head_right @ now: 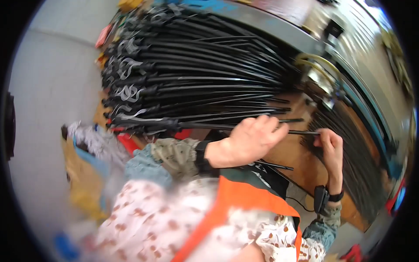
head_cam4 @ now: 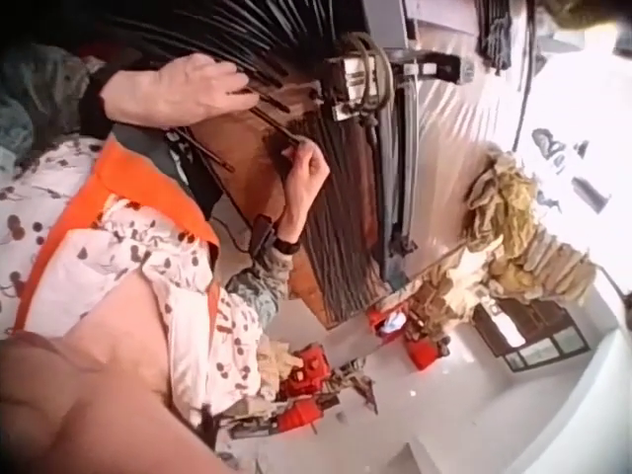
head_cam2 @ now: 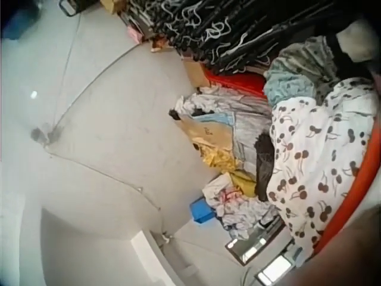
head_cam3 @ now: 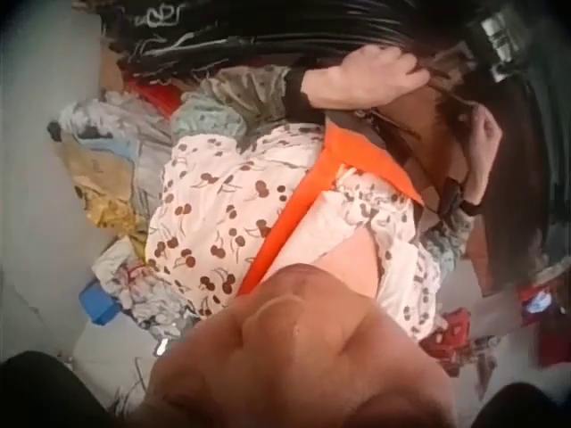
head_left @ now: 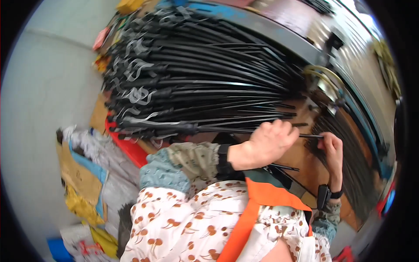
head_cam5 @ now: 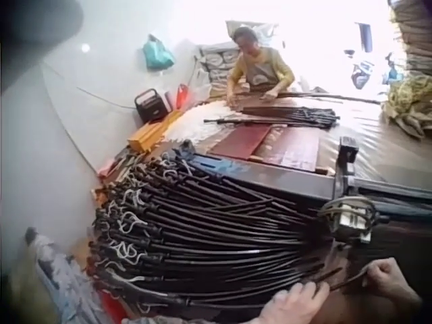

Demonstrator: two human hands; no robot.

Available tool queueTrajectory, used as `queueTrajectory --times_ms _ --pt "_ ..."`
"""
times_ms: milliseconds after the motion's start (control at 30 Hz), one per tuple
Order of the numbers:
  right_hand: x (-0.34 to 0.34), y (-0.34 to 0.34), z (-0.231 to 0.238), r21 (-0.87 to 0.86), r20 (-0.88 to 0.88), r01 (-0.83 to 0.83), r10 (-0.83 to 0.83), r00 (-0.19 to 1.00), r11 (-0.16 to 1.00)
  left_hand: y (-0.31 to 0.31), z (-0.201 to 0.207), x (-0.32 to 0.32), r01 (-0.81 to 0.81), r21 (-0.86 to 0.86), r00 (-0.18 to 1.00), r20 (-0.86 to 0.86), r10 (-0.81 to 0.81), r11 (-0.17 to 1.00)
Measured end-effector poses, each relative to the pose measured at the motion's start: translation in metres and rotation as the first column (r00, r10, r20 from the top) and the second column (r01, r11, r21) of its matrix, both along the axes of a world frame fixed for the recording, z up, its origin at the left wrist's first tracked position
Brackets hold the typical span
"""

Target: The person picks up a black rod, slides a metal spring onto it, and places the rod into a machine. They pull a lever to secure the spring, slide a small component onto the rod, and then place the assembled piece onto a pile.

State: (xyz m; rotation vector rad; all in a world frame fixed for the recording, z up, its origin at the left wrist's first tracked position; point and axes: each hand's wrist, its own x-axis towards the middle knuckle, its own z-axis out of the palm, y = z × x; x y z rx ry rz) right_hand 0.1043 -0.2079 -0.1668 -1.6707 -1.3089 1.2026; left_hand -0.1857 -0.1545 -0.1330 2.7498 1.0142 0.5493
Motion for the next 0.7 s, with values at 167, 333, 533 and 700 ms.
queueTrajectory --times_ms 167,333,533,700 --pt "-0.010 -0.014 0.031 0.551 0.447 -0.206 -0.078 0.891 0.809 0.019 0.049 0.025 0.233 -0.005 0.940 -0.256 -0.227 0.972" --pt "0.041 -0.037 0.009 0.791 0.569 -0.219 -0.554 0.608 0.572 0.075 0.081 0.085 0.547 0.190 0.833 -0.227 -0.505 0.815" --pt "0.116 -0.093 0.013 0.732 0.518 0.192 -0.717 0.467 0.654 0.117 0.111 0.175 0.688 0.230 0.724 -0.291 -0.626 0.689" --pt "0.219 -0.140 -0.027 0.531 0.569 0.593 -0.774 0.279 0.605 0.123 0.103 0.218 0.751 0.246 0.660 -0.297 -0.690 0.612"
